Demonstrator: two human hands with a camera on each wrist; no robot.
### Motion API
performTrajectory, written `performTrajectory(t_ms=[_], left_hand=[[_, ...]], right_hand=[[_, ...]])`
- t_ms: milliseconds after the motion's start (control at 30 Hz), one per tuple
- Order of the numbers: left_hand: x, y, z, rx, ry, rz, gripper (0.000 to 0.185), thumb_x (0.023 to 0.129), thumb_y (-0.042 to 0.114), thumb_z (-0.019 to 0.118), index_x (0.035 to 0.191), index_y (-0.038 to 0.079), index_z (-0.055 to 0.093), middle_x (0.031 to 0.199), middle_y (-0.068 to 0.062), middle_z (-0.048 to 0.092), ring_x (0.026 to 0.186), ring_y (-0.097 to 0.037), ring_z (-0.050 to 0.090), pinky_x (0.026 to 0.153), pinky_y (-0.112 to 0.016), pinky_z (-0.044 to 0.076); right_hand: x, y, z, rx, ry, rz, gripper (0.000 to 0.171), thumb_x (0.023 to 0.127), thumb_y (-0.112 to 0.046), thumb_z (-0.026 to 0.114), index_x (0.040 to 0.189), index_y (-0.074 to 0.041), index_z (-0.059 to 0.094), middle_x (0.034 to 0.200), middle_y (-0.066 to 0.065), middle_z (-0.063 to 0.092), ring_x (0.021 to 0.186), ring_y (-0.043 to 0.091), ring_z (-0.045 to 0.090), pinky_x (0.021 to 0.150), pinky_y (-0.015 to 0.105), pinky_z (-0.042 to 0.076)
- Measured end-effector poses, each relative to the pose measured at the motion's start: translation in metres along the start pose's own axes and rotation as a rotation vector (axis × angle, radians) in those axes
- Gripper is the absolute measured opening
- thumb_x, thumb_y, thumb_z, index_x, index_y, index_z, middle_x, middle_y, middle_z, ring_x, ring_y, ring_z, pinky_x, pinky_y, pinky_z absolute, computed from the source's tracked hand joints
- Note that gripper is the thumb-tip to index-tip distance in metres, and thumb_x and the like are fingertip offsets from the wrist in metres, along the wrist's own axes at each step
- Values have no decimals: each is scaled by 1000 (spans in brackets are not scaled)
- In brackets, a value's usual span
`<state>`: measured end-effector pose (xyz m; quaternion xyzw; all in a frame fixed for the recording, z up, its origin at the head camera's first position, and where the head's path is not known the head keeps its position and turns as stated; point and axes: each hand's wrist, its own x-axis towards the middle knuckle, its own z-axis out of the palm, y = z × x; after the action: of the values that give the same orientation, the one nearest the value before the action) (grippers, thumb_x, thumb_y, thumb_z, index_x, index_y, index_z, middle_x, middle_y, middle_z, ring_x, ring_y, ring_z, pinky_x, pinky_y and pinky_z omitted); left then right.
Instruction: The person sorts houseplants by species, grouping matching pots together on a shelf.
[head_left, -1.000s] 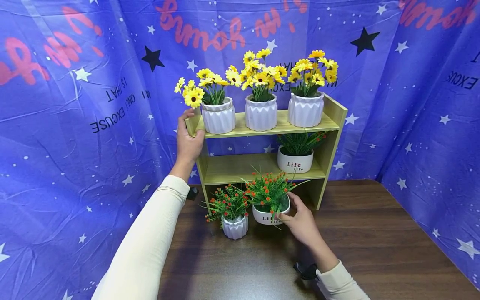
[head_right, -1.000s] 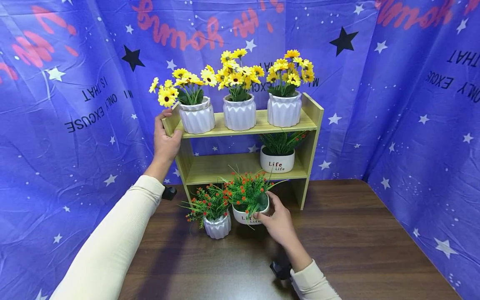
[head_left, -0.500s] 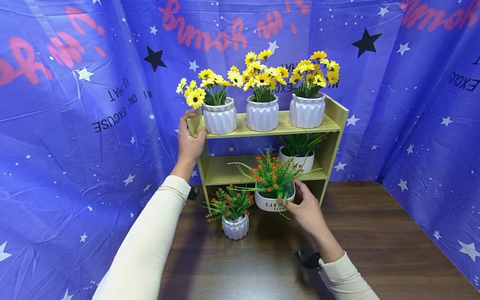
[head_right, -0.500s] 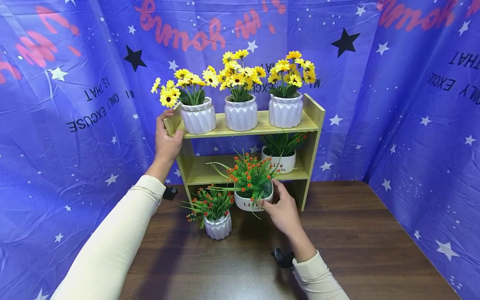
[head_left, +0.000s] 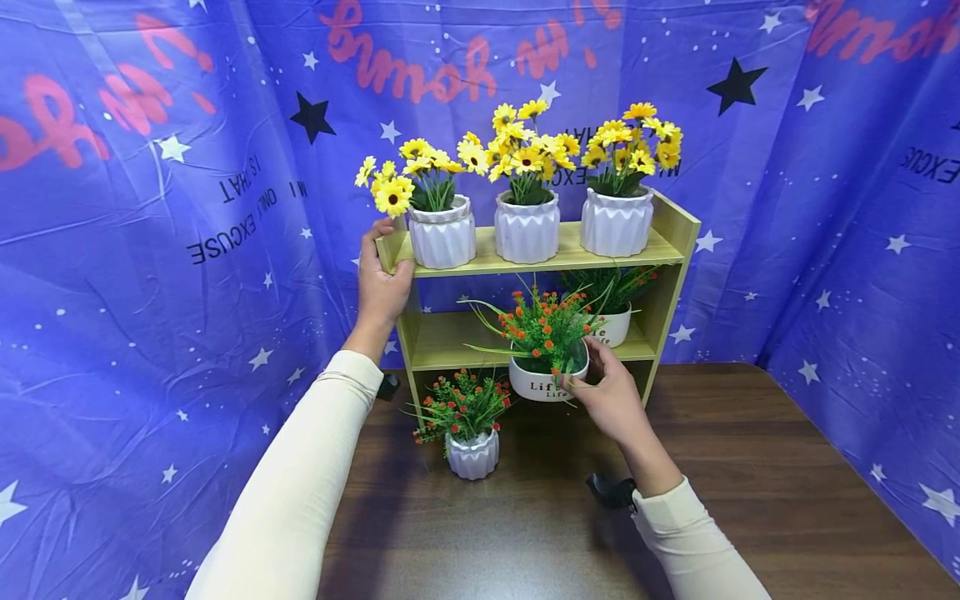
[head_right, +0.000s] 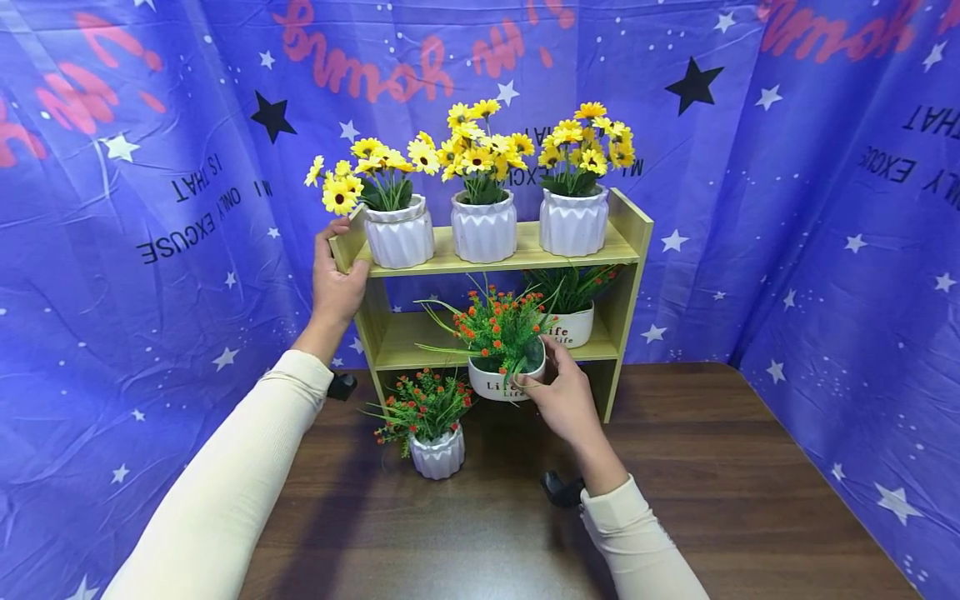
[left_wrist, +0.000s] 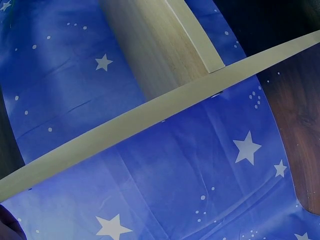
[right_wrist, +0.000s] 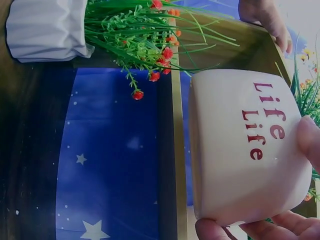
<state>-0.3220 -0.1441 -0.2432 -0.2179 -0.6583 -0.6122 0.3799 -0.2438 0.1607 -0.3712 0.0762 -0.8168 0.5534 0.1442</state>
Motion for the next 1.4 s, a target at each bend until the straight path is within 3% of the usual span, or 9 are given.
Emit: performTrajectory(t_ms=[167, 367, 700, 833, 1133, 1400], left_hand=[[-1, 0, 0, 8, -3, -14, 47, 77, -16, 50, 124, -14, 43, 145, -23, 45, 130, -36, 43, 102, -42, 36], [0, 1, 0, -2, -11, -8, 47, 77, -17, 49, 124, -16, 42, 146, -24, 43, 131, -39, 42, 99, -47, 37], [4, 0, 0, -4, -6, 1, 48, 77, -17, 49, 125, -13, 43, 145, -23, 44, 130, -40, 43, 98, -41, 38], [2, 0, 0, -6, -6, -20, 48, 77, -17, 48, 124, -13, 43, 146, -20, 44, 131, -38, 42, 100, -43, 38], [2, -1, -1, 2, 1, 1, 48, 77, -17, 49, 124, -12, 44, 145, -23, 44, 128, -38, 44, 99, -42, 38], [0, 0, -1, 31, -7, -22, 48, 78, -14, 50, 125, -12, 44, 146, -21, 44, 131, -33, 43, 102, -39, 36]], right_hand=[[7, -2, 2, -12, -16, 16, 79, 87, -20, 76, 151, -2, 34, 143, 21, 51, 125, 33, 50, 93, 43, 42], [18, -5, 7, -25, -20, -2, 77, 86, -20, 76, 149, -2, 35, 140, 23, 52, 127, 35, 46, 101, 51, 37], [38, -15, 19, -55, -60, -42, 70, 96, -22, 65, 151, 2, 30, 140, 27, 48, 129, 38, 47, 101, 52, 42], [44, -16, 23, -83, -72, -40, 67, 96, -24, 64, 149, 2, 34, 134, 25, 53, 122, 35, 52, 98, 51, 42], [58, -16, 27, -103, -78, -24, 50, 96, -26, 65, 133, 1, 46, 116, 21, 59, 105, 33, 55, 86, 46, 44], [70, -13, 34, -43, -89, -17, 58, 96, -23, 65, 144, -2, 40, 126, 22, 57, 113, 34, 55, 93, 48, 43]])
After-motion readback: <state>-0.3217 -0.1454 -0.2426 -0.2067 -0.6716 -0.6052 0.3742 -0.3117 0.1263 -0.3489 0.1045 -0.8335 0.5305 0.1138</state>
